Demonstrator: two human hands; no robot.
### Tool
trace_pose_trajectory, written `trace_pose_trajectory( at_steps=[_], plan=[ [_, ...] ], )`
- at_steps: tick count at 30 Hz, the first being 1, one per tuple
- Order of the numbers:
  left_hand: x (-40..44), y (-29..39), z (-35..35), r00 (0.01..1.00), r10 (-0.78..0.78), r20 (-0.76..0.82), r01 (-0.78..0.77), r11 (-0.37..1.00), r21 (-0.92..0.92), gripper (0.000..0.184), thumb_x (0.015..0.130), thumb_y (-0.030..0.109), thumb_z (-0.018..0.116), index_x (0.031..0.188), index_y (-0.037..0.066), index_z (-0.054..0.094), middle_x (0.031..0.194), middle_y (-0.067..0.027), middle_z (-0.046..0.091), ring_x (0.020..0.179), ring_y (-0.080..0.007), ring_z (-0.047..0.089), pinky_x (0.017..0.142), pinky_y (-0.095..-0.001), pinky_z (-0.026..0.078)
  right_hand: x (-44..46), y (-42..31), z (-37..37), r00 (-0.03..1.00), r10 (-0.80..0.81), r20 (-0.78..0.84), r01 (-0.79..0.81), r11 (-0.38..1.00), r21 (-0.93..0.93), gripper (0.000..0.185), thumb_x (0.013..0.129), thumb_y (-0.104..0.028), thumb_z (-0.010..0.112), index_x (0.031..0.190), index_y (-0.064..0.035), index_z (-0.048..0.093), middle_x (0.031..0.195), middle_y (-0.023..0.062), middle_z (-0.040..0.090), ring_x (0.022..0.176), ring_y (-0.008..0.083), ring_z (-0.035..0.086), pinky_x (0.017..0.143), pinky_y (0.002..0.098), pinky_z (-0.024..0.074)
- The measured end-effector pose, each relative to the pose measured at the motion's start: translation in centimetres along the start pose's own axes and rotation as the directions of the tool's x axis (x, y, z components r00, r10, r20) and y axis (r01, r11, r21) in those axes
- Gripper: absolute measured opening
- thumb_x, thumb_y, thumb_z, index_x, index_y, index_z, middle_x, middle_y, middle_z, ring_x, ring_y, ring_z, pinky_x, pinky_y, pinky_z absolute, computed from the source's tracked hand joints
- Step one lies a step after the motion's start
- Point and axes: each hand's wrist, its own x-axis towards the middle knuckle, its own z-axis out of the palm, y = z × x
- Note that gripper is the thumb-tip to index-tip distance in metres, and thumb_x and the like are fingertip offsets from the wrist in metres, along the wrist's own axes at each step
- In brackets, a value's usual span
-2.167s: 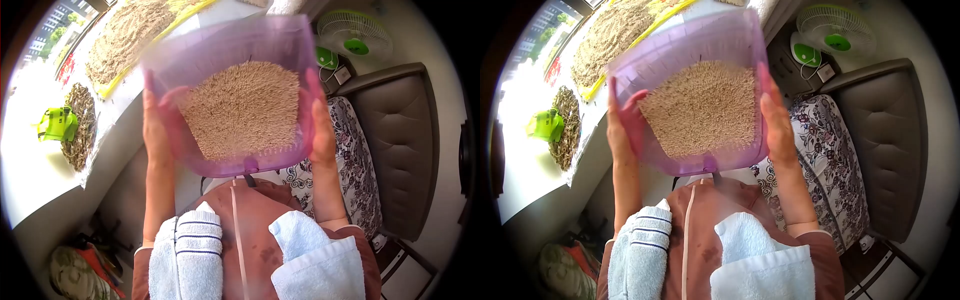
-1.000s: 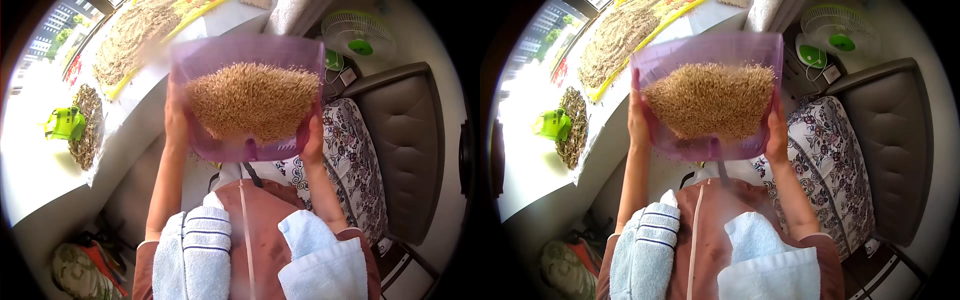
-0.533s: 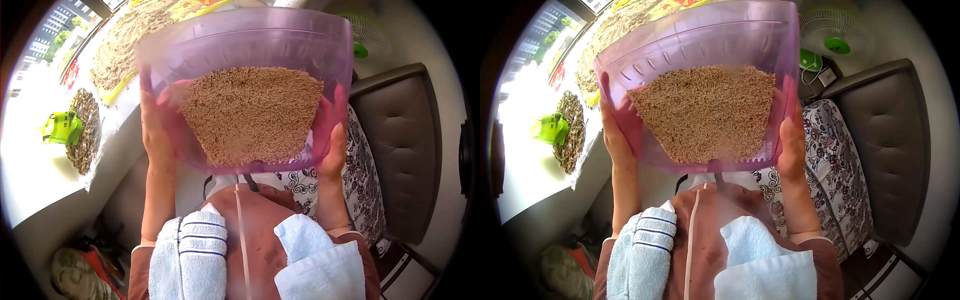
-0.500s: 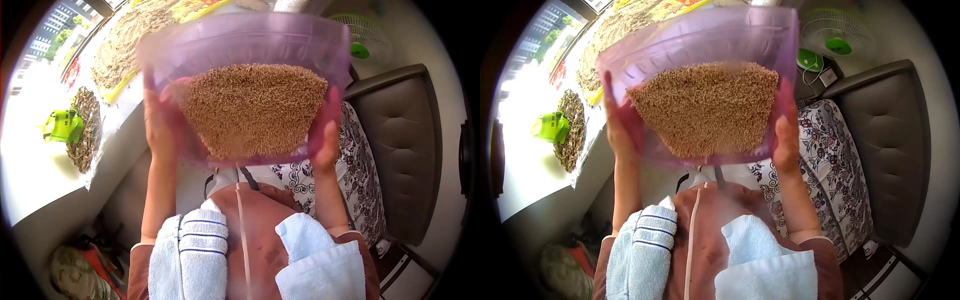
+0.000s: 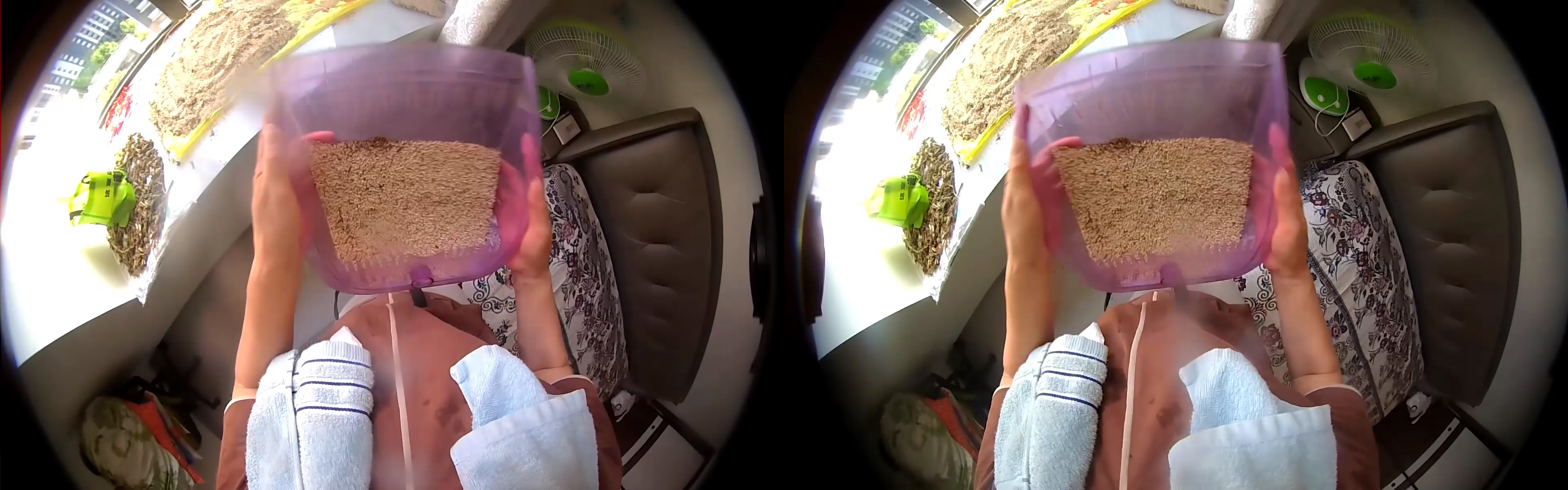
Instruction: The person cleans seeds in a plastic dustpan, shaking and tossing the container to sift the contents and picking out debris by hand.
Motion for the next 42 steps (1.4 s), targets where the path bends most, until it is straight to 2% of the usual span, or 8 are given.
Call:
trace_pose_trajectory(
  at_steps=[7,11,19,23,25,27,33,42],
  plan=[
    [0.4,-6.2,-3.8,0.992,0.127,-0.026,-0.128,0.992,-0.008,0.056,0.103,0.036,0.029,0.149,0.005,0.024,0.153,-0.011,0.026,0.14,-0.0213,0.026,0.114,-0.0339,0.022,-1.6,4.1,-2.9,0.997,-0.068,-0.042,0.054,0.958,-0.281,0.063,0.1,-0.039,0.037,0.152,-0.0144,0.011,0.147,0.0182,0.034,0.134,0.0309,0.036,0.112,0.0442,0.0277],
    [0.4,-7.1,-4.5,0.984,0.042,-0.174,-0.012,0.985,0.173,0.055,0.103,0.04,0.031,0.15,0.015,0.022,0.141,-0.0155,0.045,0.122,-0.024,0.051,0.104,-0.0348,0.039,-1.7,4.2,-2.0,0.991,0.044,-0.125,-0.075,0.966,-0.249,0.059,0.101,-0.034,0.036,0.151,-0.0098,0.016,0.146,0.0165,0.036,0.133,0.0275,0.038,0.111,0.0405,0.0291],
    [0.2,0.8,-1.0,0.962,0.243,0.122,-0.235,0.969,-0.074,0.054,0.104,0.035,0.026,0.152,0.012,0.015,0.139,-0.0179,0.044,0.121,-0.0246,0.05,0.103,-0.0349,0.04,0.5,-0.4,2.2,0.983,-0.18,0.032,0.182,0.979,-0.095,0.061,0.099,-0.035,0.042,0.151,-0.0119,0.019,0.143,0.0152,0.04,0.13,0.0254,0.043,0.109,0.0398,0.0327],
    [0.9,-5.9,-3.9,0.959,0.272,-0.074,-0.255,0.949,0.184,0.057,0.103,0.039,0.029,0.15,0.009,0.02,0.147,-0.0126,0.036,0.129,-0.0261,0.043,0.108,-0.0357,0.034,-0.7,6.8,-3.1,0.976,-0.137,-0.17,0.139,0.99,-0.001,0.063,0.098,-0.035,0.041,0.15,-0.0065,0.018,0.149,0.0127,0.032,0.137,0.0261,0.032,0.113,0.0394,0.0241],
    [0.1,-6.6,-5.8,0.885,0.255,0.389,-0.238,0.967,-0.092,0.058,0.103,0.038,0.029,0.15,0.006,0.019,0.148,-0.0124,0.035,0.132,-0.0255,0.04,0.109,-0.0346,0.033,-2.5,7.9,-3.6,0.969,-0.017,-0.248,0.038,0.996,0.079,0.063,0.099,-0.037,0.039,0.151,-0.0097,0.016,0.149,0.0135,0.031,0.137,0.0274,0.032,0.113,0.0411,0.0249],
    [0.5,-7.7,-4.7,0.995,0.068,-0.079,-0.064,0.996,0.054,0.055,0.104,0.036,0.029,0.149,0.006,0.022,0.148,-0.0132,0.035,0.132,-0.0251,0.039,0.108,-0.034,0.033,-1.8,5.3,-3.0,0.992,0.038,-0.117,-0.064,0.972,-0.226,0.058,0.101,-0.031,0.037,0.15,-0.0049,0.019,0.151,0.0107,0.029,0.138,0.0242,0.029,0.115,0.0385,0.0219],
    [1.3,-2.9,0.0,0.998,-0.015,-0.057,0.032,0.95,0.31,0.053,0.102,0.041,0.033,0.149,0.017,0.028,0.123,-0.0112,0.055,0.111,-0.0199,0.055,0.094,-0.033,0.044,-2.1,6.4,-4.2,0.987,0.129,-0.095,-0.109,0.975,0.195,0.06,0.1,-0.04,0.039,0.152,-0.0228,0.014,0.15,0.0135,0.031,0.135,0.0295,0.035,0.11,0.0431,0.0312],
    [1.7,-7.6,-4.1,0.997,-0.026,-0.075,0.03,0.998,0.048,0.058,0.102,0.046,0.03,0.152,0.024,0.013,0.111,-0.0178,0.058,0.099,-0.0249,0.059,0.088,-0.0369,0.049,-0.5,4.0,-2.8,0.993,-0.004,-0.12,-0.032,0.956,-0.29,0.055,0.101,-0.029,0.039,0.147,-0.0009,0.026,0.152,0.0101,0.028,0.139,0.0187,0.028,0.114,0.0318,0.0217]
  ],
)
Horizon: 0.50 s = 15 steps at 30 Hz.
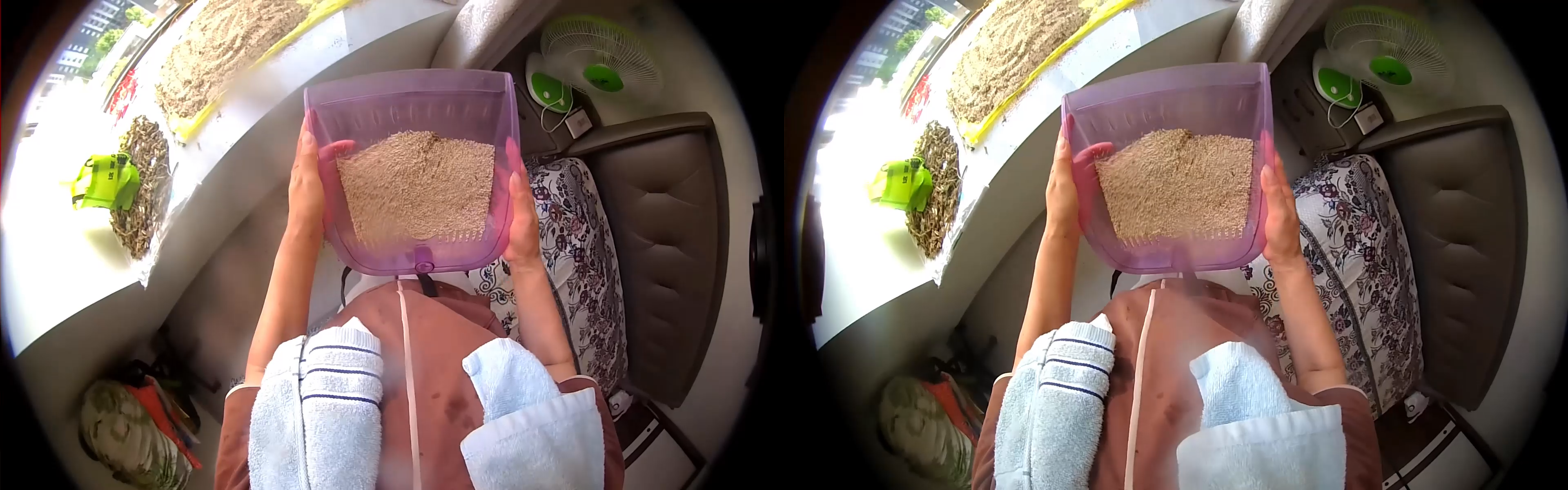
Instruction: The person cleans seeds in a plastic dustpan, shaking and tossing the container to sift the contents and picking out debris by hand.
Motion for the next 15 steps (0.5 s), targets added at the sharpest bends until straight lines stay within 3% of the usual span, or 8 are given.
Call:
trace_pose_trajectory(
  at_steps=[2,3,6,7,9,10,13,15],
  plan=[
    [-0.2,2.7,1.0,0.997,0.062,0.036,-0.059,0.994,-0.092,0.057,0.102,0.045,0.03,0.152,0.024,0.013,0.114,-0.019,0.057,0.1,-0.0265,0.059,0.089,-0.0389,0.05,0.9,-3.0,1.0,0.997,-0.037,0.064,0.035,0.999,0.034,0.056,0.101,-0.028,0.038,0.148,-0.0008,0.024,0.152,0.0105,0.029,0.138,0.02,0.03,0.114,0.0331,0.0228],
    [-0.8,5.3,1.9,0.999,-0.048,0.009,0.049,0.99,-0.134,0.056,0.102,0.045,0.029,0.152,0.026,0.014,0.115,-0.0196,0.056,0.101,-0.0267,0.059,0.089,-0.0402,0.05,1.2,-5.1,1.8,0.992,-0.068,0.106,0.062,0.996,0.06,0.056,0.101,-0.028,0.039,0.148,-0.0008,0.024,0.151,0.0106,0.03,0.138,0.0203,0.031,0.113,0.0334,0.0233],
    [-2.2,8.3,3.2,0.971,0.234,0.039,-0.227,0.964,-0.137,0.057,0.101,0.047,0.029,0.152,0.027,0.014,0.116,-0.0192,0.057,0.102,-0.0263,0.06,0.087,-0.0397,0.051,1.2,-7.8,3.3,0.967,-0.233,0.106,0.229,0.972,0.053,0.058,0.099,-0.025,0.04,0.149,-0.0021,0.021,0.151,0.0102,0.03,0.135,0.021,0.034,0.113,0.0348,0.025],
    [-1.7,7.7,2.9,0.971,0.235,0.044,-0.231,0.969,-0.087,0.062,0.1,0.05,0.031,0.152,0.024,0.011,0.117,-0.0186,0.057,0.101,-0.0247,0.06,0.086,-0.0383,0.051,1.5,-7.2,2.9,0.957,-0.262,0.122,0.258,0.965,0.048,0.059,0.099,-0.025,0.04,0.149,-0.0029,0.02,0.151,0.0101,0.029,0.135,0.0211,0.034,0.113,0.0352,0.0249],
    [-1.1,5.0,2.3,0.984,0.173,0.031,-0.174,0.983,0.052,0.065,0.1,0.049,0.031,0.153,0.019,0.008,0.119,-0.0185,0.057,0.103,-0.024,0.06,0.089,-0.0366,0.049,0.9,-1.8,0.2,0.993,-0.117,0.001,0.116,0.989,0.088,0.06,0.098,-0.028,0.041,0.15,-0.0036,0.02,0.152,0.01,0.028,0.137,0.0213,0.031,0.113,0.0352,0.0237],
    [-1.2,3.4,1.6,0.988,0.154,0.032,-0.156,0.986,0.057,0.064,0.1,0.048,0.031,0.152,0.019,0.009,0.119,-0.0183,0.057,0.104,-0.0242,0.059,0.09,-0.0365,0.048,0.1,-0.9,0.3,0.983,-0.18,0.039,0.176,0.981,0.083,0.059,0.099,-0.028,0.04,0.149,-0.0021,0.022,0.152,0.0099,0.028,0.139,0.0211,0.029,0.114,0.034,0.0225],
    [-1.8,-0.1,0.4,0.999,0.045,0.029,-0.046,0.997,0.054,0.061,0.101,0.047,0.029,0.152,0.019,0.011,0.118,-0.0179,0.057,0.105,-0.0247,0.058,0.091,-0.0365,0.047,-2.0,0.2,-0.8,0.998,-0.07,0.006,0.07,0.997,0.015,0.057,0.1,-0.027,0.036,0.148,0.0011,0.023,0.151,0.0106,0.029,0.139,0.0216,0.027,0.114,0.0339,0.0209],
    [-1.9,-0.5,0.1,0.999,-0.036,0.027,0.035,0.997,0.062,0.06,0.101,0.048,0.029,0.152,0.02,0.013,0.117,-0.0188,0.056,0.104,-0.0254,0.058,0.091,-0.0374,0.047,-2.1,0.4,-0.9,1.0,0.006,0.006,-0.006,1.0,0.009,0.057,0.101,-0.029,0.036,0.15,-0.0058,0.019,0.149,0.0132,0.032,0.136,0.025,0.033,0.113,0.0377,0.0248]
  ],
)
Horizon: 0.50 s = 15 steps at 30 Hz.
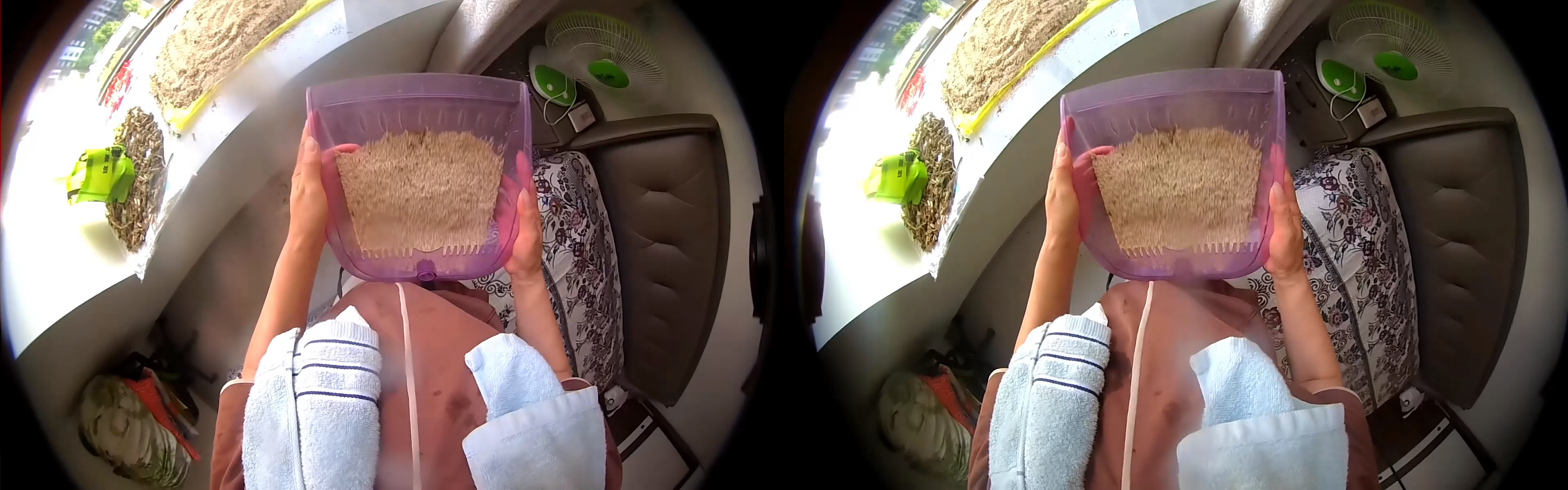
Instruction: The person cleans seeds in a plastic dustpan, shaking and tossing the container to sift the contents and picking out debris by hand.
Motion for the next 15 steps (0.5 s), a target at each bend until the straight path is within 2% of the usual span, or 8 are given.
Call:
trace_pose_trajectory(
  at_steps=[4,5,6,9,10,11,12,15],
  plan=[
    [1.0,1.5,0.8,0.999,-0.044,-0.017,0.043,0.995,-0.09,0.058,0.101,0.046,0.031,0.152,0.019,0.018,0.119,-0.0169,0.054,0.098,-0.0197,0.057,0.088,-0.0329,0.048,0.9,-2.5,1.7,0.999,0.051,-0.018,-0.048,0.993,0.108,0.055,0.101,-0.026,0.037,0.149,-0.0052,0.021,0.149,0.0129,0.033,0.135,0.0233,0.036,0.112,0.0358,0.0278],
    [0.8,3.6,1.5,0.999,-0.037,-0.032,0.035,0.997,-0.069,0.06,0.101,0.048,0.031,0.145,0.007,0.033,0.115,-0.0176,0.058,0.097,-0.0207,0.059,0.086,-0.0326,0.049,1.4,-3.6,2.3,0.999,0.035,-0.018,-0.033,0.991,0.128,0.054,0.101,-0.024,0.038,0.149,-0.0034,0.022,0.15,0.0118,0.031,0.135,0.0217,0.035,0.113,0.0343,0.0271],
    [0.4,5.8,2.1,0.997,-0.064,-0.038,0.06,0.993,-0.097,0.058,0.101,0.047,0.031,0.149,0.015,0.023,0.115,-0.0191,0.057,0.1,-0.024,0.059,0.088,-0.0348,0.049,1.3,-6.0,3.6,0.999,0.033,-0.008,-0.032,0.993,0.115,0.056,0.101,-0.026,0.039,0.149,-0.0032,0.022,0.148,0.0137,0.034,0.133,0.0229,0.039,0.111,0.0361,0.0301],
    [-0.6,9.1,3.0,0.974,0.215,0.071,-0.202,0.966,-0.159,0.059,0.102,0.044,0.029,0.137,-0.002,0.036,0.126,-0.0185,0.052,0.114,-0.0242,0.054,0.098,-0.0343,0.042,1.4,-7.4,4.1,0.954,-0.259,0.151,0.227,0.952,0.204,0.061,0.098,-0.028,0.042,0.149,-0.0033,0.019,0.147,0.0144,0.035,0.133,0.0238,0.039,0.111,0.0388,0.0301],
    [0.2,7.8,2.8,0.964,0.264,0.02,-0.262,0.962,-0.081,0.061,0.102,0.043,0.028,0.133,-0.007,0.041,0.13,-0.0183,0.051,0.118,-0.0243,0.052,0.101,-0.0341,0.04,1.5,-5.2,3.0,0.975,-0.21,0.078,0.198,0.97,0.139,0.062,0.097,-0.029,0.042,0.149,-0.0029,0.019,0.148,0.0139,0.035,0.134,0.0238,0.037,0.112,0.0384,0.0275],
    [1.0,5.9,3.4,0.927,0.36,-0.104,-0.361,0.932,0.01,0.061,0.103,0.041,0.028,0.141,-0.006,0.033,0.142,-0.0178,0.042,0.127,-0.0248,0.045,0.107,-0.0348,0.035,1.5,-2.3,1.7,0.987,-0.163,-0.004,0.162,0.984,0.077,0.063,0.097,-0.03,0.042,0.149,-0.0026,0.019,0.148,0.0135,0.034,0.136,0.0237,0.035,0.113,0.038,0.0248],
    [2.3,1.8,-0.2,0.928,0.371,0.037,-0.372,0.915,0.155,0.058,0.102,0.04,0.029,0.151,0.009,0.019,0.154,-0.013,0.024,0.135,-0.0251,0.035,0.11,-0.038,0.03,1.0,-0.7,1.5,0.987,-0.153,-0.039,0.156,0.986,0.066,0.059,0.098,-0.029,0.039,0.148,-0.0015,0.022,0.15,0.012,0.032,0.138,0.0231,0.03,0.115,0.0368,0.0202],
    [0.8,-0.6,-0.4,0.989,0.146,-0.003,-0.146,0.985,-0.091,0.054,0.104,0.034,0.027,0.149,0.005,0.023,0.152,-0.0099,0.028,0.136,-0.0218,0.033,0.112,-0.0329,0.028,0.3,0.6,0.8,0.999,-0.053,-0.007,0.053,0.994,0.096,0.059,0.099,-0.03,0.039,0.149,-0.0046,0.02,0.15,0.0119,0.03,0.137,0.0236,0.031,0.114,0.0368,0.0231]
  ],
)
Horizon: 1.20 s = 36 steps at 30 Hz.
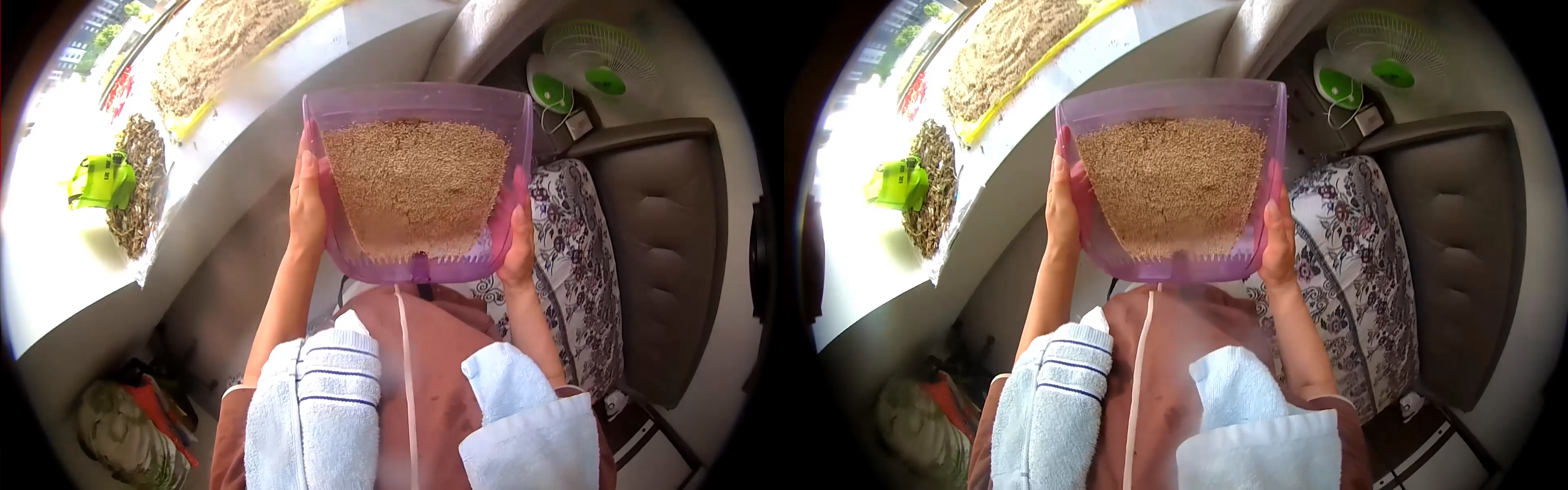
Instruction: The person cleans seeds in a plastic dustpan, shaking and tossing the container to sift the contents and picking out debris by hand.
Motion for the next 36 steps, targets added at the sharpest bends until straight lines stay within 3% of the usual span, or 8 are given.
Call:
trace_pose_trajectory(
  at_steps=[5,12,14,16,23,28,32,36],
  plan=[
    [1.4,1.9,0.6,0.991,-0.128,-0.036,0.13,0.989,0.073,0.053,0.104,0.034,0.03,0.149,0.005,0.024,0.149,-0.0089,0.033,0.133,-0.0193,0.038,0.109,-0.0316,0.031,0.8,-0.3,0.3,0.982,0.187,-0.031,-0.183,0.977,0.111,0.054,0.101,-0.026,0.037,0.148,-0.0041,0.023,0.151,0.0092,0.03,0.137,0.0197,0.031,0.114,0.0331,0.0237],
    [1.2,8.7,2.9,0.991,0.084,0.102,-0.086,0.996,0.017,0.055,0.104,0.036,0.029,0.15,0.007,0.02,0.146,-0.0146,0.037,0.13,-0.023,0.042,0.106,-0.035,0.036,1.9,-5.0,2.9,0.963,-0.213,0.164,0.193,0.973,0.125,0.059,0.099,-0.032,0.04,0.15,-0.007,0.022,0.149,0.0125,0.034,0.134,0.0241,0.037,0.11,0.0375,0.0307],
    [2.3,3.3,0.5,0.977,0.212,-0.022,-0.198,0.941,0.275,0.058,0.103,0.039,0.029,0.151,0.009,0.015,0.145,-0.0166,0.038,0.127,-0.0269,0.046,0.105,-0.0376,0.037,1.6,-0.7,1.2,0.997,-0.075,-0.016,0.074,0.995,-0.063,0.066,0.098,-0.04,0.04,0.15,-0.0065,0.016,0.149,0.0116,0.034,0.136,0.0253,0.032,0.113,0.0388,0.0239],
    [1.0,1.4,-0.2,0.995,0.094,0.015,-0.095,0.992,0.079,0.054,0.104,0.032,0.027,0.148,0.001,0.021,0.153,-0.0113,0.025,0.14,-0.0208,0.026,0.114,-0.0327,0.022,0.2,1.4,-0.3,0.997,-0.081,-0.017,0.079,0.991,-0.111,0.064,0.099,-0.038,0.04,0.15,-0.0079,0.018,0.15,0.0116,0.032,0.138,0.0247,0.03,0.114,0.0387,0.0232],
    [1.6,0.2,-1.0,0.994,-0.105,-0.012,0.105,0.983,0.15,0.056,0.103,0.041,0.03,0.151,0.016,0.018,0.131,-0.0216,0.052,0.116,-0.0276,0.056,0.099,-0.0378,0.044,-0.1,-1.0,1.2,0.974,0.206,-0.098,-0.196,0.975,0.107,0.052,0.101,-0.023,0.036,0.148,-0.0036,0.024,0.149,0.0106,0.033,0.136,0.0225,0.033,0.113,0.0358,0.0257],
    [0.5,9.7,3.3,0.989,0.037,0.146,-0.033,0.999,-0.033,0.054,0.103,0.039,0.029,0.151,0.015,0.022,0.13,-0.0145,0.054,0.111,-0.0217,0.059,0.097,-0.033,0.046,1.2,-7.8,4.7,0.99,-0.107,0.088,0.109,0.994,-0.023,0.067,0.096,-0.045,0.042,0.152,-0.0166,0.016,0.146,0.0158,0.035,0.131,0.0276,0.04,0.109,0.0418,0.0319],
    [2.7,1.1,-0.6,0.97,0.244,-0.012,-0.237,0.954,0.183,0.061,0.102,0.043,0.03,0.152,0.017,0.009,0.137,-0.0194,0.046,0.121,-0.0278,0.051,0.103,-0.039,0.04,1.1,-0.5,1.2,0.988,-0.152,0.021,0.154,0.98,-0.125,0.07,0.095,-0.041,0.044,0.151,-0.0086,0.016,0.15,0.0115,0.03,0.137,0.0249,0.031,0.113,0.0398,0.0236],
    [0.2,0.3,-0.5,0.999,-0.009,0.039,0.007,0.997,0.073,0.06,0.102,0.044,0.03,0.152,0.014,0.015,0.138,-0.0224,0.044,0.122,-0.0281,0.051,0.102,-0.0389,0.04,-1.1,0.7,-0.5,1.0,0.009,-0.002,-0.009,0.998,-0.06,0.061,0.1,-0.034,0.037,0.151,-0.0089,0.016,0.15,0.015,0.03,0.136,0.0267,0.033,0.113,0.0395,0.0253]
  ],
)
